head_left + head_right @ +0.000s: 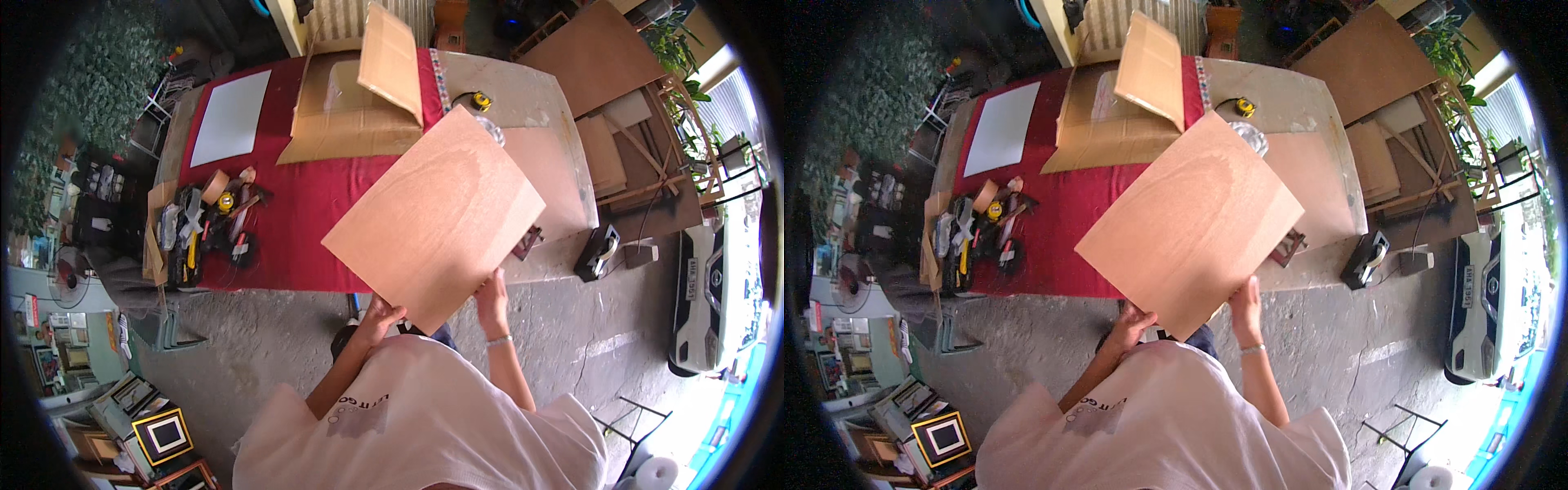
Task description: The person assembles a picture frame by securing a backing board with a staple gun, then flips it to reveal a portrait. They wipe the glass with a cloth and place the frame on a table. The person then cuts a printed portrait with a utility knife and wipes it with a cloth.
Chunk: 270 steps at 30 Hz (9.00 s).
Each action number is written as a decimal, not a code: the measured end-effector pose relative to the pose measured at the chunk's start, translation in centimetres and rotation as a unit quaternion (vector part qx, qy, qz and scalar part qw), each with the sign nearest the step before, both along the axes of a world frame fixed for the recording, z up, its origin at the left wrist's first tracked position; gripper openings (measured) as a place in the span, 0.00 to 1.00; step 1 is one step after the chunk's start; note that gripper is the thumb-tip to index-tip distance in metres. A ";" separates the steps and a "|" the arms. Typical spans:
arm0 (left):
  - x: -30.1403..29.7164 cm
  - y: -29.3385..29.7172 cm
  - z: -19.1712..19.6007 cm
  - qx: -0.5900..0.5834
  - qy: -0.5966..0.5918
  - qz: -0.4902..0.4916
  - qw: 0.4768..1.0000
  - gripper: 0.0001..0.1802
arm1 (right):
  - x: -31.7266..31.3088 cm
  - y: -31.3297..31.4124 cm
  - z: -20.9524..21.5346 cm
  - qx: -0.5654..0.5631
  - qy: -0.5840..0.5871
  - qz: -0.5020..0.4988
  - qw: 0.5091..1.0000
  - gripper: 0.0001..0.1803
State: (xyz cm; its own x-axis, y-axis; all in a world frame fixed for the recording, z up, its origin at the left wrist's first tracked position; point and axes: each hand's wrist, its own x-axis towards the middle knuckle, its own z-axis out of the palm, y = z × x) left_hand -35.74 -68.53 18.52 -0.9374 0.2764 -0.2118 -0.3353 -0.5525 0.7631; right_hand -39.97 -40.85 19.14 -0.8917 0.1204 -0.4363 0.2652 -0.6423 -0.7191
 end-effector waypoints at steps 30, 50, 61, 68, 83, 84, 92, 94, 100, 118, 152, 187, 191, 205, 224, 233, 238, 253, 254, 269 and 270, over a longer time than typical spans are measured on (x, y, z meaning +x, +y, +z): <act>2.1 -36.2 3.8 -0.465 -0.036 0.175 0.867 0.17 | -14.9 -13.1 -7.8 0.916 0.122 -0.104 0.369 0.19; -46.1 -72.8 -5.2 -0.779 -0.107 0.019 0.617 0.30 | -41.3 -66.7 -4.1 0.735 0.320 0.323 0.503 0.25; -46.0 -71.3 -4.2 -0.784 -0.151 0.084 0.596 0.34 | -44.7 -69.6 -5.2 0.744 0.345 0.427 0.380 0.28; -45.8 -75.5 -4.0 -0.650 -0.078 0.221 0.723 0.30 | -45.7 -69.6 -3.9 0.710 0.384 0.464 0.364 0.17; -41.5 -64.3 11.0 -0.311 0.048 0.493 0.811 0.18 | -49.6 -63.3 26.0 0.742 0.520 -0.018 0.423 0.10; -41.9 -63.6 10.7 -0.294 0.051 0.479 0.826 0.22 | -48.6 -60.9 29.5 0.771 0.491 -0.014 0.404 0.08; -43.8 -50.5 10.9 -0.036 0.097 0.212 0.972 0.48 | -34.8 -38.8 40.2 0.683 0.323 -0.100 0.647 0.16; -44.3 -47.8 9.1 0.150 0.138 0.094 0.974 0.43 | -30.4 -31.6 38.6 0.699 0.258 -0.105 0.659 0.16; -31.2 -34.3 10.2 0.032 0.052 0.002 0.998 0.24 | -16.9 -15.3 30.9 0.695 0.146 -0.072 0.700 0.17; 6.2 -18.5 -8.0 -0.058 -0.394 0.066 0.915 0.15 | 10.3 -9.3 -9.0 0.574 -0.119 0.041 0.810 0.20; 5.8 -15.2 -7.0 -0.710 0.036 -0.013 0.703 0.43 | 4.7 -10.9 -5.0 0.690 0.034 0.220 0.689 0.33; 5.6 -17.3 -8.9 -0.748 0.112 0.008 0.654 0.29 | 5.4 -6.9 -8.5 0.711 0.080 0.326 0.618 0.30; 6.6 -17.2 -9.0 -0.722 0.065 0.066 0.686 0.35 | 3.1 -6.7 -5.2 0.711 0.051 0.365 0.599 0.35; 8.0 -6.6 -11.9 -0.006 -0.240 0.183 0.953 0.37 | -40.8 6.1 -12.3 0.920 0.162 0.078 0.349 0.21; 4.3 -3.8 -9.8 0.003 -0.317 0.297 0.901 0.12 | -8.1 -18.3 -7.0 0.670 0.402 0.490 0.385 0.34; 6.1 -4.0 -11.5 -0.001 -0.295 0.226 0.928 0.14 | -30.4 -25.1 -11.0 0.724 0.471 0.272 0.424 0.33; 6.4 -3.4 -11.9 -0.004 -0.294 0.251 0.922 0.14 | -17.4 -25.4 -9.6 0.731 0.499 0.412 0.218 0.34; 6.9 -3.1 -12.6 0.022 -0.300 0.277 0.913 0.13 | -16.8 -28.8 -11.2 0.642 0.533 0.386 0.393 0.32; 6.9 -2.9 -12.8 0.019 -0.291 0.286 0.913 0.13 | -10.7 -27.5 -11.4 0.616 0.535 0.437 0.377 0.31; 5.7 -3.1 -11.4 -0.023 -0.290 0.273 0.917 0.17 | -11.9 -25.2 -9.1 0.692 0.488 0.296 0.442 0.28; 5.3 -3.2 -11.3 -0.043 -0.282 0.274 0.918 0.18 | -7.5 -25.3 -9.8 0.653 0.513 0.351 0.432 0.28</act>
